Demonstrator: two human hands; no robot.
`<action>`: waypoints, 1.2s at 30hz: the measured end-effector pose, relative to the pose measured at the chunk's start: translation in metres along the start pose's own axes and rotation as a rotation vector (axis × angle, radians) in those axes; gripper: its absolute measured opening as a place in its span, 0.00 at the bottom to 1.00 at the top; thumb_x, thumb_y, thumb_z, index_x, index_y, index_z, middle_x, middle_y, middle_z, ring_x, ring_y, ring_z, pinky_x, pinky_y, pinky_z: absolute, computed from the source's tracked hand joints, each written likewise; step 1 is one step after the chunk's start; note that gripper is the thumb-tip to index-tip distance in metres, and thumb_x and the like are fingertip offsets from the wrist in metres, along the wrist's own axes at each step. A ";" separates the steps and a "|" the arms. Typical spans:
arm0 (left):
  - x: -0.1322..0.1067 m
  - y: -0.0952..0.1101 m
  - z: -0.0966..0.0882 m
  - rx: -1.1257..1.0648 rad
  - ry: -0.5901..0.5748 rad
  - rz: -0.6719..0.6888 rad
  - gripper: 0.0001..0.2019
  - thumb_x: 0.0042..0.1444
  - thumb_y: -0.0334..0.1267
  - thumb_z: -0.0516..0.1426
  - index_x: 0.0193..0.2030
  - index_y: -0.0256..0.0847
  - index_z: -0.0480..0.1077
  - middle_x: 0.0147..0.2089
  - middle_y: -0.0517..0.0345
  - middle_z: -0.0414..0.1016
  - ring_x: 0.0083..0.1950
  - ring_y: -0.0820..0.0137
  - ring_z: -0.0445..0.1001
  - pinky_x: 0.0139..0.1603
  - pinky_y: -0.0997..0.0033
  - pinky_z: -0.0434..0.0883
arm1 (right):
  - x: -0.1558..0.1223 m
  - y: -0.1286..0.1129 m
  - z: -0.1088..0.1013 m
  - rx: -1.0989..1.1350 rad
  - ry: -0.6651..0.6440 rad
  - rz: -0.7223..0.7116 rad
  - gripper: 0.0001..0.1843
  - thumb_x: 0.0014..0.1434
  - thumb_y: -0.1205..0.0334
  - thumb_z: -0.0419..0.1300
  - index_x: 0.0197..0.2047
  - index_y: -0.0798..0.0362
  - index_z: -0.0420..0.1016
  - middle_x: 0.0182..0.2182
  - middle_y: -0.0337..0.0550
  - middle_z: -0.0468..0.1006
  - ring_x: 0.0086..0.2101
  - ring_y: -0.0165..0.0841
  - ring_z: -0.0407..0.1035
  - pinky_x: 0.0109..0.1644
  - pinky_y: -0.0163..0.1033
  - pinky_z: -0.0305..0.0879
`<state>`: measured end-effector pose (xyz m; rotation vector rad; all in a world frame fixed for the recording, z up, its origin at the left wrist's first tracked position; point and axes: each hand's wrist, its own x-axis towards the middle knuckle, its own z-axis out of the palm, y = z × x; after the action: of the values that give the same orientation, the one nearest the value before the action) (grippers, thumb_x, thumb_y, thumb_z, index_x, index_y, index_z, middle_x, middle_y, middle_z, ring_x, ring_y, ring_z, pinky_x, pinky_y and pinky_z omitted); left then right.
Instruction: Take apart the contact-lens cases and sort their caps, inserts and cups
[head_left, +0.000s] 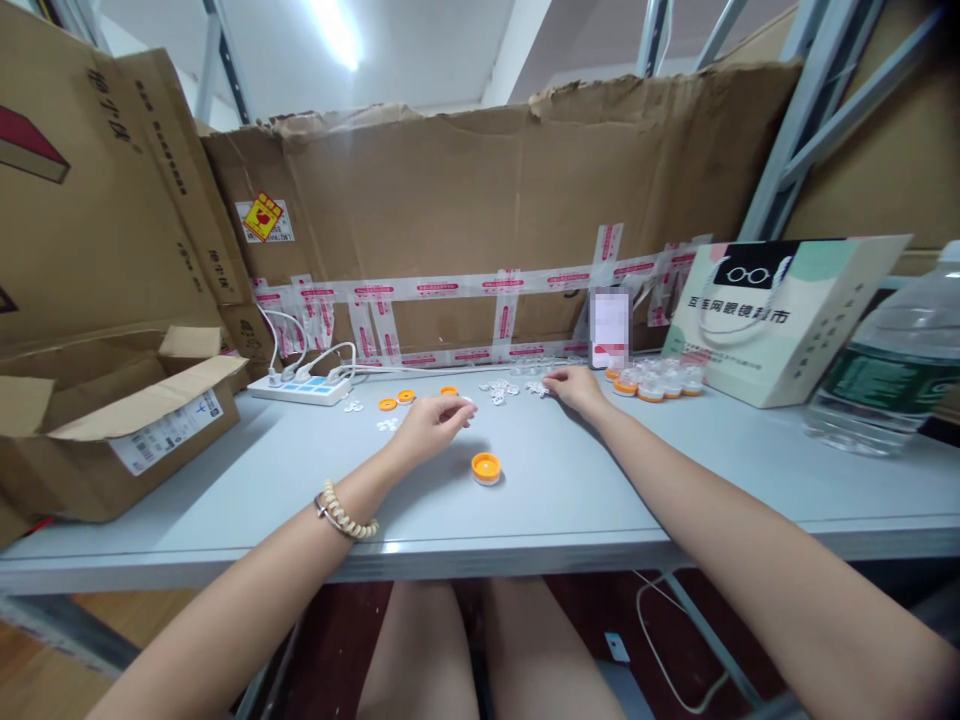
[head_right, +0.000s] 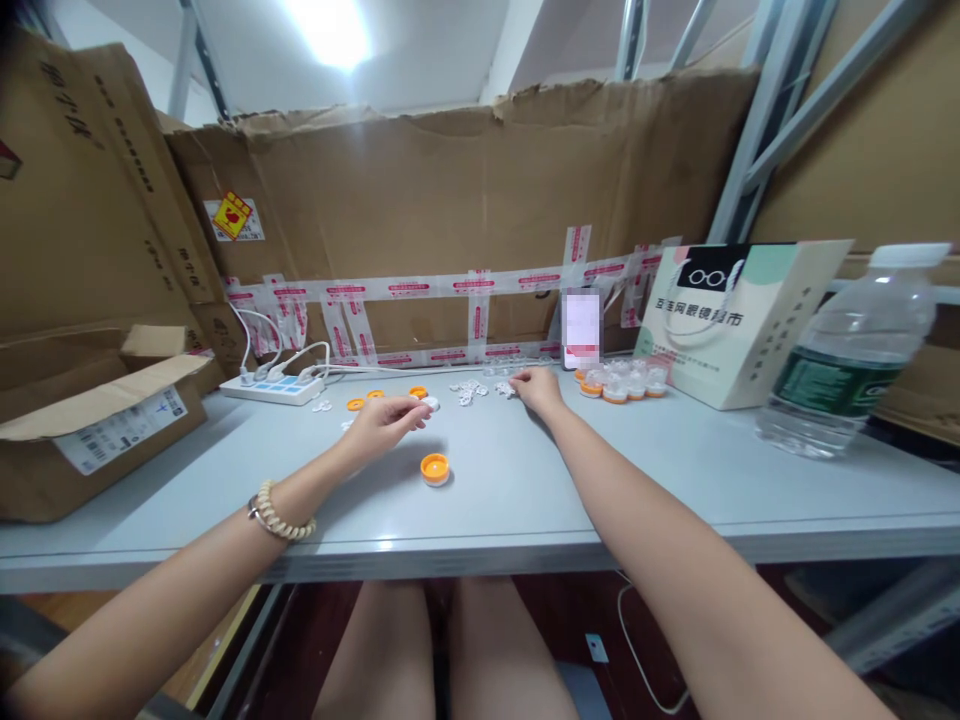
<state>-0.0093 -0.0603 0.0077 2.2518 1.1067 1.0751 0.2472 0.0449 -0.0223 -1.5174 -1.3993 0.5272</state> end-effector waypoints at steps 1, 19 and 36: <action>0.000 0.002 -0.001 0.006 -0.050 0.015 0.15 0.58 0.43 0.50 0.34 0.36 0.73 0.32 0.53 0.75 0.33 0.70 0.74 0.34 0.72 0.70 | 0.000 0.000 0.000 -0.034 0.001 0.005 0.03 0.43 0.70 0.63 0.21 0.56 0.74 0.21 0.44 0.75 0.32 0.38 0.71 0.42 0.41 0.64; -0.010 0.014 -0.010 0.145 -0.474 0.050 0.16 0.44 0.46 0.61 0.36 0.38 0.68 0.35 0.58 0.67 0.35 0.71 0.64 0.35 0.73 0.63 | -0.071 -0.070 -0.009 -0.019 -0.980 -0.361 0.19 0.43 0.49 0.64 0.33 0.54 0.71 0.28 0.38 0.71 0.30 0.30 0.64 0.34 0.35 0.60; -0.007 0.001 -0.004 0.195 -0.364 0.008 0.13 0.40 0.38 0.61 0.34 0.36 0.68 0.31 0.60 0.67 0.34 0.70 0.65 0.35 0.73 0.64 | -0.094 -0.073 0.012 0.063 -0.989 -0.468 0.19 0.41 0.51 0.66 0.31 0.54 0.67 0.25 0.33 0.65 0.26 0.27 0.59 0.28 0.32 0.55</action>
<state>-0.0147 -0.0665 0.0068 2.4739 1.0826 0.5440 0.1769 -0.0476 0.0075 -0.7996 -2.3641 1.0769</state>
